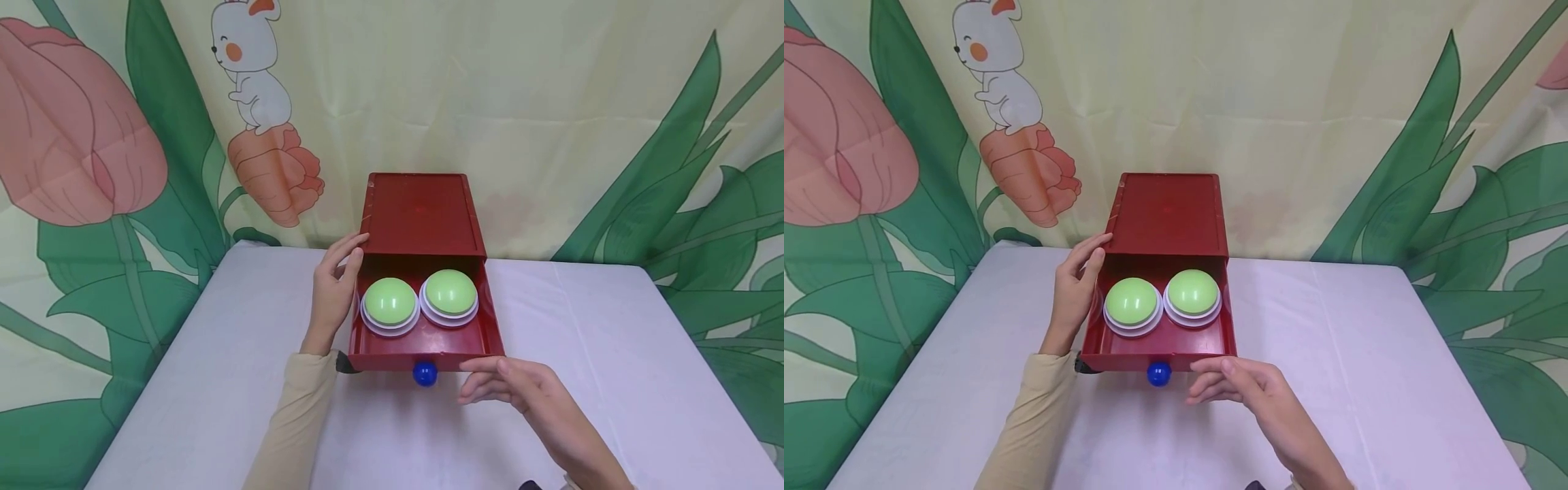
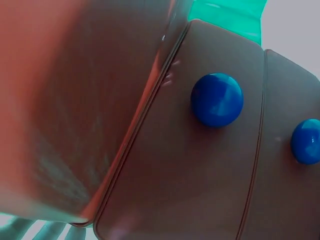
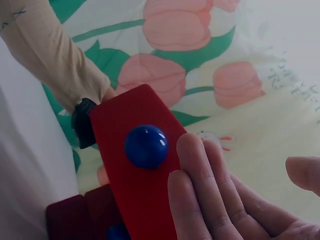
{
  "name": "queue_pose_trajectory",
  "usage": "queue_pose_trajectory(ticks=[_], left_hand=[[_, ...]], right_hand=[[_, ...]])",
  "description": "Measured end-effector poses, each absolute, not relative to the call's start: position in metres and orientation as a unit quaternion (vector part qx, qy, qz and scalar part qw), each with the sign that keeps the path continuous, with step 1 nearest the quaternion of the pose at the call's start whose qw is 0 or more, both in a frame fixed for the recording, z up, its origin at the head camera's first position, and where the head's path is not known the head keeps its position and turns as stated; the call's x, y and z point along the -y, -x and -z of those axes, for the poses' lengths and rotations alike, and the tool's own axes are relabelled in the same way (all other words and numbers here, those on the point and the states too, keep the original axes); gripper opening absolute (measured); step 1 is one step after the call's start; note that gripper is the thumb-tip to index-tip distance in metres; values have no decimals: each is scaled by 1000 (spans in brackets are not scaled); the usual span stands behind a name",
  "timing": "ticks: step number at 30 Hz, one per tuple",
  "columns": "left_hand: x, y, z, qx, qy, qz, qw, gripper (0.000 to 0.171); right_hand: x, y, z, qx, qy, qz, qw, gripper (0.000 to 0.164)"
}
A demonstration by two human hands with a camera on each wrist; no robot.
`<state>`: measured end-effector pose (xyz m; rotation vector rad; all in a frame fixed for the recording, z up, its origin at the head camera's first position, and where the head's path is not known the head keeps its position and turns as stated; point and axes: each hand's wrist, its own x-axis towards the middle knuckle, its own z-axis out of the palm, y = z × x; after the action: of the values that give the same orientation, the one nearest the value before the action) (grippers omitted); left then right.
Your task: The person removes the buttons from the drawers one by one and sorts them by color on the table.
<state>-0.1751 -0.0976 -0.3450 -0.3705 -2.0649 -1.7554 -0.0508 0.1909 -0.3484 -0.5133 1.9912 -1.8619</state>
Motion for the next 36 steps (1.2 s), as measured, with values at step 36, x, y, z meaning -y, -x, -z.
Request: queue_pose_trajectory(ticks=[36], left_hand=[[118, 173, 335, 771, 166, 611, 71, 49]], right_hand=[[-212, 56, 298, -801, 193, 562, 67, 32]])
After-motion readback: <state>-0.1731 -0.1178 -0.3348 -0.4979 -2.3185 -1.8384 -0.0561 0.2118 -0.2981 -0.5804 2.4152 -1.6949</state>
